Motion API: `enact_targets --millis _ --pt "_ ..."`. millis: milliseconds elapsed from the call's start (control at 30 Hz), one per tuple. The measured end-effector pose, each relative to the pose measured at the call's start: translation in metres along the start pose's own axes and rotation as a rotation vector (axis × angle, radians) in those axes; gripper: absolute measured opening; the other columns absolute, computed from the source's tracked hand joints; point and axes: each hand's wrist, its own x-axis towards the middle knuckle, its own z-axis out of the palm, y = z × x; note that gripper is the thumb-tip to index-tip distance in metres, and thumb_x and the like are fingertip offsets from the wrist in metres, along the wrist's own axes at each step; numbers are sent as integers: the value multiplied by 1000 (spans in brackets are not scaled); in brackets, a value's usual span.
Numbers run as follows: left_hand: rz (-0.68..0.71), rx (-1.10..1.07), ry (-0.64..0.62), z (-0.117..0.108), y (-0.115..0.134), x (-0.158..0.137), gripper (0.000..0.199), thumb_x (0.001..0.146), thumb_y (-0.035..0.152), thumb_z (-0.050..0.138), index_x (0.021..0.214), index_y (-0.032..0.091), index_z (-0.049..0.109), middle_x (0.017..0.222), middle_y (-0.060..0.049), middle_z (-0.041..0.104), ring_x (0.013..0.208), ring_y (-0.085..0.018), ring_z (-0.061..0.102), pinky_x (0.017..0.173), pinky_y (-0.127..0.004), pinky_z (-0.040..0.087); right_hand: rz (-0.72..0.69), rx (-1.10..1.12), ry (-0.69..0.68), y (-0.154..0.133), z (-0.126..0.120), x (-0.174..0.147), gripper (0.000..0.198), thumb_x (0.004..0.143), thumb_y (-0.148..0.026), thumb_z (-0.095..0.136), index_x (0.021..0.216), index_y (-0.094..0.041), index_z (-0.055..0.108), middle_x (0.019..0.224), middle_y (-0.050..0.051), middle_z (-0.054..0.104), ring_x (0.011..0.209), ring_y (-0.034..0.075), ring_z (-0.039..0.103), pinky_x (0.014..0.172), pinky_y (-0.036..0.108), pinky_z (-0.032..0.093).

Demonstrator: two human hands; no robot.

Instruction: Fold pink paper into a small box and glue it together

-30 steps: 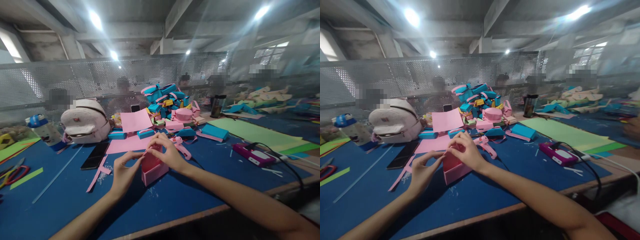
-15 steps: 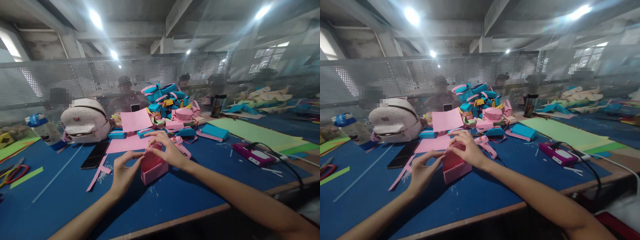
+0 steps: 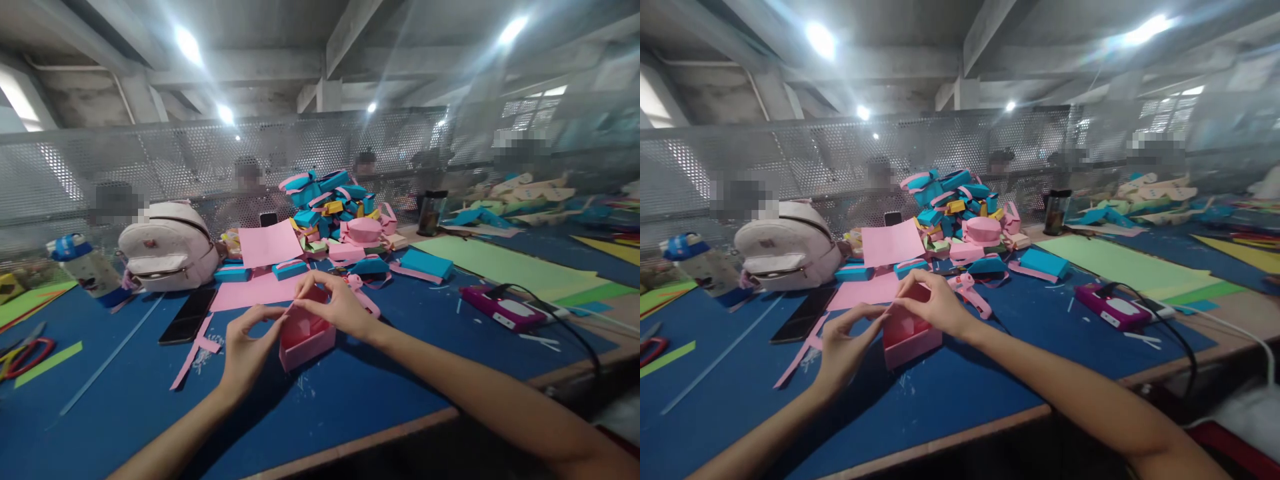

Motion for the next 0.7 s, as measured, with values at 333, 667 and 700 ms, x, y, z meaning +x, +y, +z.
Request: enact_targets --millis 333,667,700 --pt "7 25 25 -2 5 4 14 81 31 69 71 21 70 69 -1 69 66 -15 59 64 -27 44 51 37 -32 -8 8 -1 16 83 -24 69 95 -20 60 89 1 63 85 16 62 79 29 49" --pt "47 32 3 -3 11 4 12 82 28 68 73 21 71 71 -1 70 68 -16 62 66 -27 47 -27 -249 -50 -14 1 6 15 85 -26 67 72 -20 63 78 2 65 81 19 57 75 33 45" --pt "27 26 3 -3 10 5 12 81 29 69 72 21 72 71 -1 70 68 -16 62 66 -27 47 -33 -244 -49 -14 0 6 14 86 -24 67 73 -20 63 78 2 64 80 18 58 75 32 45"
